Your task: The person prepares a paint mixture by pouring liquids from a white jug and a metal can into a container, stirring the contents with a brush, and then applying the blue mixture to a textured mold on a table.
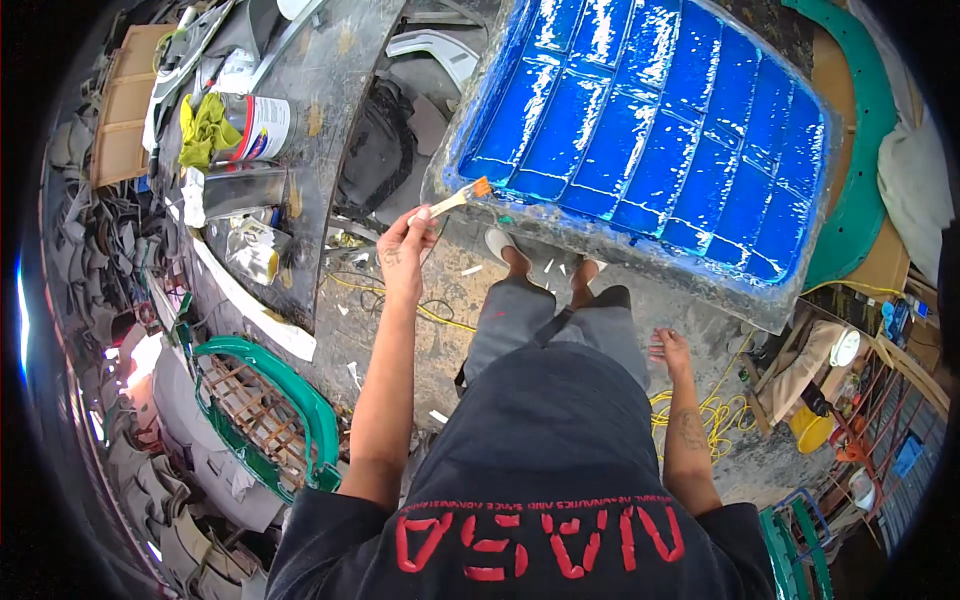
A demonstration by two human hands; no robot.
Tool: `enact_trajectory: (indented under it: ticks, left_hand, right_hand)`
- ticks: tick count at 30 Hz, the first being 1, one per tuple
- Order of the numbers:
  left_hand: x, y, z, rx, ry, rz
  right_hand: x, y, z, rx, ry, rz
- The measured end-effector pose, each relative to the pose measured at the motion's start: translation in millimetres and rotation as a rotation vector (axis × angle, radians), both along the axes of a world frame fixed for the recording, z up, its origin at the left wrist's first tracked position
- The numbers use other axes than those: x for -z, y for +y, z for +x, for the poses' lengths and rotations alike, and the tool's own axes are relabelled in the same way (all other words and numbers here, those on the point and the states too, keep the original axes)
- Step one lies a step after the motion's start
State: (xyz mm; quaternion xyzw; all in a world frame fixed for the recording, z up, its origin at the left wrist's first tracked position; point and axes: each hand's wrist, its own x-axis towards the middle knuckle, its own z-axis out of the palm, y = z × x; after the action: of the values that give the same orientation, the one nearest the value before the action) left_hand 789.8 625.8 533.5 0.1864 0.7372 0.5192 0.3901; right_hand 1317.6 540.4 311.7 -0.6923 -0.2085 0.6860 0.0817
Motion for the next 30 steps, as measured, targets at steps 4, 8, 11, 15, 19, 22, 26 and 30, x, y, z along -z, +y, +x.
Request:
enact_trajectory:
  ticks: [4,8,11,15,19,22,26,30]
  left_hand:
    - [4.1,-32.8,4.3,-0.145,-0.336,0.121]
    - [15.6,-66.6,8.2,-0.305,-0.64,0.206]
    - [19.8,-90.5,15.9,-0.389,-0.675,0.283]
    - [28.6,-127.3,20.0,-0.49,-0.723,0.389]
    - [31.0,-162.2,21.0,-0.547,-0.721,0.439]
    - [34.8,-194.1,24.3,-0.524,-0.704,0.489]
    - [48.5,-248.9,28.0,-0.557,-0.732,0.587]
    - [77.3,-325.0,38.9,-0.636,-0.738,0.607]
  right_hand:
    - [1.3,14.6,-17.7,-0.01,0.03,0.003]
    - [0.2,26.3,-26.6,-0.094,0.023,0.003]
    - [5.2,38.8,-26.3,-0.173,0.037,0.006]
    - [7.2,51.4,-24.3,-0.286,0.07,0.047]
    - [10.8,57.1,-26.1,-0.286,0.064,0.075]
    - [17.0,56.5,-27.5,-0.324,0.026,0.085]
    - [6.7,64.2,-45.1,-0.462,-0.022,0.133]
    - [-14.1,59.5,-65.4,-0.555,-0.051,0.208]
